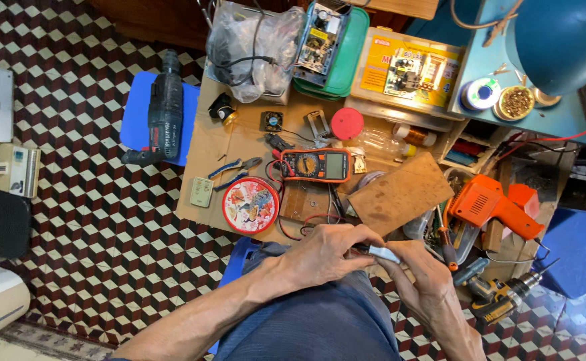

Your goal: The person repairs an electrical plug by stripping wires, inserting them into the plug terminals, and tightening the screws with a cordless drill. They then plug the cord into a power strip and test a Bosch rotary hammer drill.

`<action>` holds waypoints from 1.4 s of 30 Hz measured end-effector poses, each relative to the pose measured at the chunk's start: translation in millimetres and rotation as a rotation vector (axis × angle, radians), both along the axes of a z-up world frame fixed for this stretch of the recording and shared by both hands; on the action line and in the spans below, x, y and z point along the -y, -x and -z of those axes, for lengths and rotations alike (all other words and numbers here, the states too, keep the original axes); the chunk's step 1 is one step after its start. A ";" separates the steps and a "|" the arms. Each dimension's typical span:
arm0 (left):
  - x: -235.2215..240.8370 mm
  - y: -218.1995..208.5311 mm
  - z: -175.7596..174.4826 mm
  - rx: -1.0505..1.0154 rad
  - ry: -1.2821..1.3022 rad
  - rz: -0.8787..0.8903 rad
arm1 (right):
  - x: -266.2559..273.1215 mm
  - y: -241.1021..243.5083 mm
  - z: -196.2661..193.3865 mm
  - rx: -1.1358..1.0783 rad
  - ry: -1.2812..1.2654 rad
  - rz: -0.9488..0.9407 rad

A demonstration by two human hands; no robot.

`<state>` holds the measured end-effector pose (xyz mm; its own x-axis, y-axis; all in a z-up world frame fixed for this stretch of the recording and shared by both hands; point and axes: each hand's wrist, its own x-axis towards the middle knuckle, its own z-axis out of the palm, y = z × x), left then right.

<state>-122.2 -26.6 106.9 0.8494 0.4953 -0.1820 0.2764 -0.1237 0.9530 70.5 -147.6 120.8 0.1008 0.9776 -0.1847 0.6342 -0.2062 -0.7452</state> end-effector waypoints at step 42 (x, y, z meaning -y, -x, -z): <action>7.5 141.7 77.5 0.121 0.869 -0.994 | -78.2 135.5 259.5 0.150 0.015 0.291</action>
